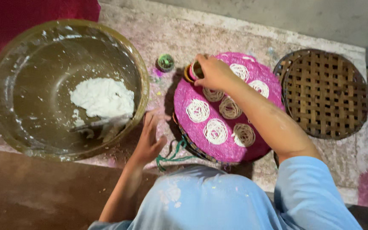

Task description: The person presses dough through a handheld noodle press to extrude noodle nests onto round pink trays, adding one nest at a time. They reload the press with dough from a large bowl, then carry a filled tray to a steaming pot and place it inside, and finally scrape remaining dough in the bowl.

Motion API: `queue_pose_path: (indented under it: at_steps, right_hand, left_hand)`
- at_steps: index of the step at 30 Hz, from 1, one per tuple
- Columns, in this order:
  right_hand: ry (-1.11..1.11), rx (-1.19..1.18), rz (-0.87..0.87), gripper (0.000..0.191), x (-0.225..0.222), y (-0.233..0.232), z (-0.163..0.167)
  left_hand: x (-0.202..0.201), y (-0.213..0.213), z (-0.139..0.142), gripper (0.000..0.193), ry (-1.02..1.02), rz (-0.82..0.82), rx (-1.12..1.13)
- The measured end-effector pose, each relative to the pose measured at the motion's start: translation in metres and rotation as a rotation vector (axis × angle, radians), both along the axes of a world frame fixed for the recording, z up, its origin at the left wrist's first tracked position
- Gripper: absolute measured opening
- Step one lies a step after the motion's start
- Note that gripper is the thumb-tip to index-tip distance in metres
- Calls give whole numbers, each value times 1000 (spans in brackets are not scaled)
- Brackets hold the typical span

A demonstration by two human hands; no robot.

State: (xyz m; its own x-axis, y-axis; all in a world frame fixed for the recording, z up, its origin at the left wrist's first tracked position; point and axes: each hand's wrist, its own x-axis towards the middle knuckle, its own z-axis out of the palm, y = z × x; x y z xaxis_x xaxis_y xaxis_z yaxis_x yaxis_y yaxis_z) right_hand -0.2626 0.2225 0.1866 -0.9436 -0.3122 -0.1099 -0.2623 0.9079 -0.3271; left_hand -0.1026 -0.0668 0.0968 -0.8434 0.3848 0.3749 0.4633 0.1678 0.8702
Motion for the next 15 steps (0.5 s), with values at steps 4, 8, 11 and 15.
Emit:
queue_pose_path:
  at_steps: [4, 8, 11, 15]
  right_hand:
    - [99, -171, 46, 71, 52, 20, 28]
    - [-123, -289, 209, 70, 136, 34, 52]
    - [-188, -220, 187, 77, 189, 36, 49]
    - [-241, -58, 137, 81, 228, 38, 38]
  left_hand:
    - [1, 20, 29, 43, -21, 85, -42]
    - [16, 31, 42, 36, -72, 98, 51]
    - [29, 42, 44, 32, -68, 62, 67]
    - [41, 56, 43, 33, -33, 51, -27]
